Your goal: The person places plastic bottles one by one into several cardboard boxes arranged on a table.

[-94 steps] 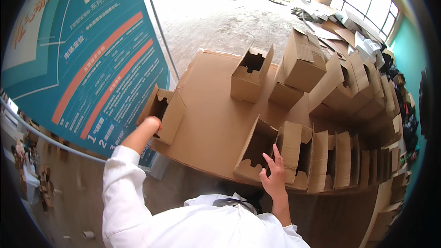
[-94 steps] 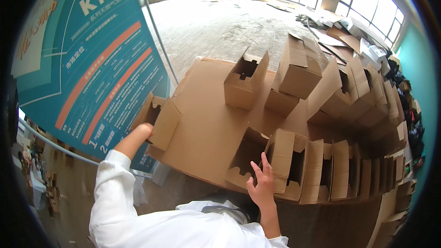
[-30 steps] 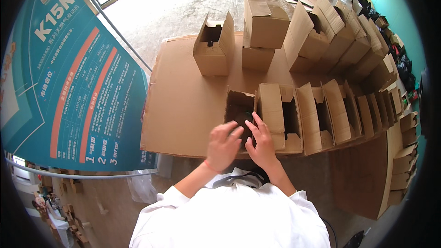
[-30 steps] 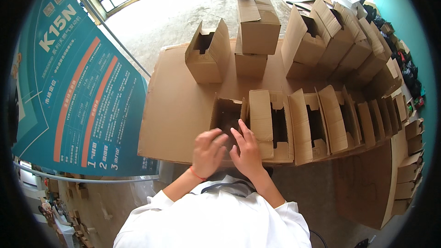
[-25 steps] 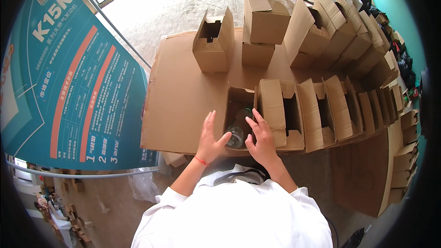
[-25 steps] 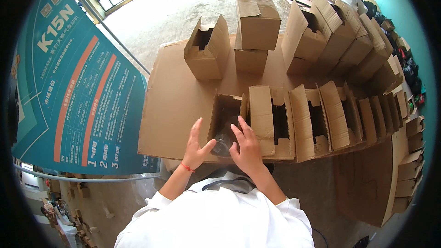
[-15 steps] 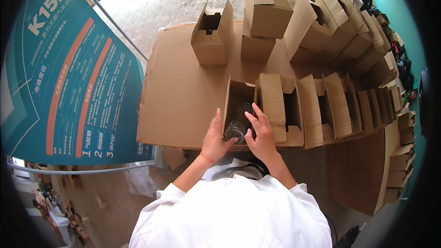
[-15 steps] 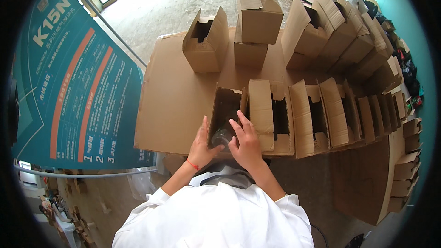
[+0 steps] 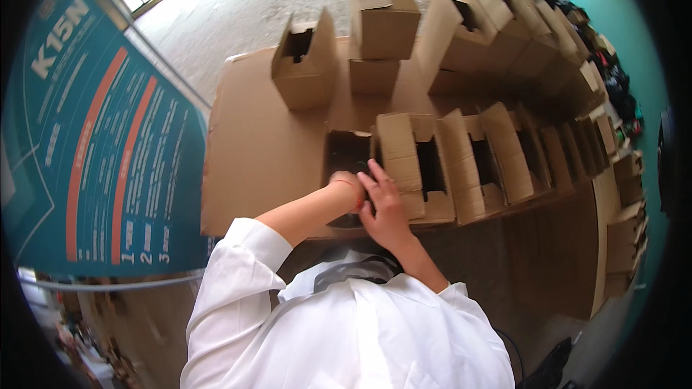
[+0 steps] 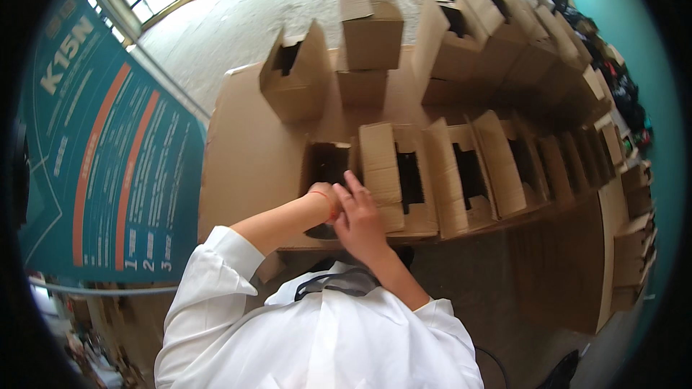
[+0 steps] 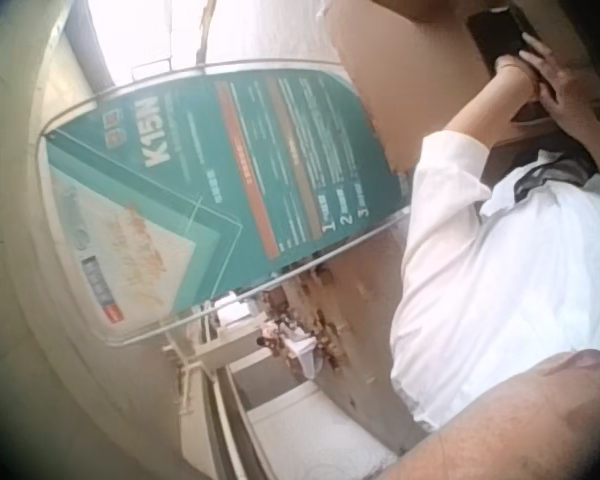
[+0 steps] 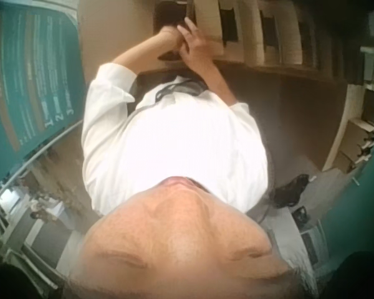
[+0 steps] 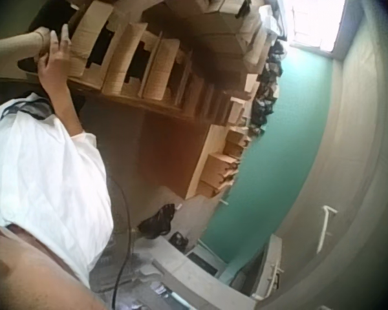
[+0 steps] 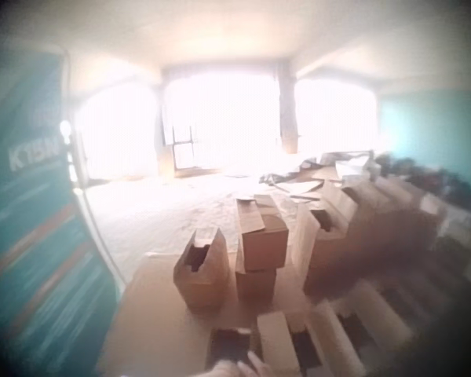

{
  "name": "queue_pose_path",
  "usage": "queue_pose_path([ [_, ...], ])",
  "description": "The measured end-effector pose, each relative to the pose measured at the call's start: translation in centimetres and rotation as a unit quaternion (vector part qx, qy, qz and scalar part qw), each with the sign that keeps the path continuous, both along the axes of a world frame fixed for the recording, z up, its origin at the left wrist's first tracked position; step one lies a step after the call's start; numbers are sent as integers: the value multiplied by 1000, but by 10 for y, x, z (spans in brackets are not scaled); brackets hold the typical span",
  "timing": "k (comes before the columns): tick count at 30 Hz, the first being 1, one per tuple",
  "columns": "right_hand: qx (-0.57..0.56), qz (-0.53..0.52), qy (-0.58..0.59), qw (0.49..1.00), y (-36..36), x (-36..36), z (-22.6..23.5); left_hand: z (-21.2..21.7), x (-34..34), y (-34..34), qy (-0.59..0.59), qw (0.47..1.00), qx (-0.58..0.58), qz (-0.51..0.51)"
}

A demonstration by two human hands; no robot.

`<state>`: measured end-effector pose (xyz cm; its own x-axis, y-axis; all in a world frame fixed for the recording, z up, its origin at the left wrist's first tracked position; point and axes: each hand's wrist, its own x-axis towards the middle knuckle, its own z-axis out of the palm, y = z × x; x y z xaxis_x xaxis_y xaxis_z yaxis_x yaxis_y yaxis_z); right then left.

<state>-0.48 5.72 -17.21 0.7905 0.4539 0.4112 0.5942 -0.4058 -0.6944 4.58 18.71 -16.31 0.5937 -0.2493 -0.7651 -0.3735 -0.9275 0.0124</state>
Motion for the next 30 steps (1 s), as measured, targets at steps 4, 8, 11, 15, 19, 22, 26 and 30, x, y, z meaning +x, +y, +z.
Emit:
queue_pose_path([
  [4, 22, 18, 9, 1000, 0, 1, -3, -39, 8, 23, 12, 998, -32, -47],
  [8, 57, 24, 16, 998, -2, 3, -3, -32, 18, 54, 4, 975, -190, 112],
  [11, 44, 17, 18, 999, -1, 2, -3, -38, 15, 50, -55, 956, -151, 247],
  [15, 20, 17, -51, 998, 4, 1, -4, -25, -19, 29, -204, 972, -76, 87],
  [19, 36, -13, -17, 999, 0, 4, -10, 27, -45, 36, -399, 859, -298, 120],
  [22, 55, -9, 22, 998, 0, 0, -3, -6, -79, 73, -404, 665, -518, 354],
  [26, 24, -6, 25, 999, 4, -5, 1, -59, -116, 75, -183, 497, -654, 540],
  [30, -34, 1, 24, 999, 4, -6, 4, -54, -112, 55, -218, 562, -646, 468],
])
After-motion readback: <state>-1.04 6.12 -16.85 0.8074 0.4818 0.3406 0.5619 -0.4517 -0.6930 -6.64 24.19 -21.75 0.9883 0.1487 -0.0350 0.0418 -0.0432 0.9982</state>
